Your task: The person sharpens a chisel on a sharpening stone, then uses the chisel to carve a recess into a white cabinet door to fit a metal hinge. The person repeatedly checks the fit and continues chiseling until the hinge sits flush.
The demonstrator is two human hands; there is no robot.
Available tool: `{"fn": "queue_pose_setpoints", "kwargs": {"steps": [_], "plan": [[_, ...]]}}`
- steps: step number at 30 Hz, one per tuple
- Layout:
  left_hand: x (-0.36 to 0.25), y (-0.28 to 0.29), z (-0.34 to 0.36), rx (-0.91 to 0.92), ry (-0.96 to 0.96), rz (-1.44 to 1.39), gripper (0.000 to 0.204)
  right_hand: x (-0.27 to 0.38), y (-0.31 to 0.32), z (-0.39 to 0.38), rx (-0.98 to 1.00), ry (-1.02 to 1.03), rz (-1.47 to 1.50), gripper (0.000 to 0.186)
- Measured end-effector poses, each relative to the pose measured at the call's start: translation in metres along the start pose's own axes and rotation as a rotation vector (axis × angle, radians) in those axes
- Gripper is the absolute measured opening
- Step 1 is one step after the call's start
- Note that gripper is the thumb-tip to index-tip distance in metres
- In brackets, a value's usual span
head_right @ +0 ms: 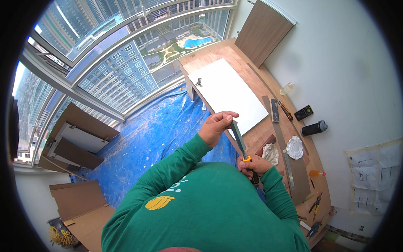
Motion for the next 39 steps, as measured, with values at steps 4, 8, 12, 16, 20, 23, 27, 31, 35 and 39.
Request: {"fn": "queue_pose_setpoints", "kwargs": {"steps": [4, 8, 12, 16, 20, 23, 27, 31, 35, 39], "plan": [[0.003, 0.002, 0.001, -0.005, -0.019, 0.012, 0.027, 0.003, 0.0, 0.0, -0.007, -0.018, -0.012, 0.037], [0.002, 0.002, 0.0, -0.033, -0.011, 0.067, 0.027, 0.004, -0.001, 0.0, -0.014, -0.026, -0.026, 0.036], [-0.008, 0.002, 0.003, -0.161, -0.028, -0.01, 0.037, 0.007, 0.0, -0.002, -0.036, -0.05, -0.108, 0.031], [-0.017, 0.026, 0.006, -0.296, -0.035, 0.017, 0.058, 0.022, -0.018, 0.002, -0.272, 0.031, -0.297, 0.026], [-0.009, 0.029, -0.004, -0.241, 0.016, -0.181, 0.072, 0.037, -0.031, 0.003, -0.46, 0.059, -0.304, 0.026], [-0.01, 0.013, -0.015, -0.145, 0.031, -0.139, 0.077, 0.045, -0.036, 0.004, -0.506, 0.048, -0.336, 0.03], [-0.016, 0.001, -0.018, -0.073, -0.082, 0.099, 0.05, 0.043, -0.035, 0.004, -0.529, 0.087, -0.376, 0.035], [-0.01, 0.006, -0.02, -0.169, -0.105, 0.22, 0.029, 0.05, -0.04, 0.003, -0.574, 0.085, -0.485, 0.037], [-0.008, 0.009, -0.021, -0.227, -0.087, 0.219, 0.026, 0.054, -0.043, 0.001, -0.591, 0.093, -0.518, 0.038], [-0.008, 0.009, -0.022, -0.238, -0.058, 0.208, 0.024, 0.056, -0.045, -0.001, -0.587, 0.067, -0.548, 0.04]]}}
Point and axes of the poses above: each hand's wrist, its own z-axis towards the middle knuckle, its own y-axis out of the back of the hand, x = y × z, the point moved 1 cm from there along z, towards the middle knuckle, and after that the axes turned 7 degrees about -z, right-handed, at the moved point
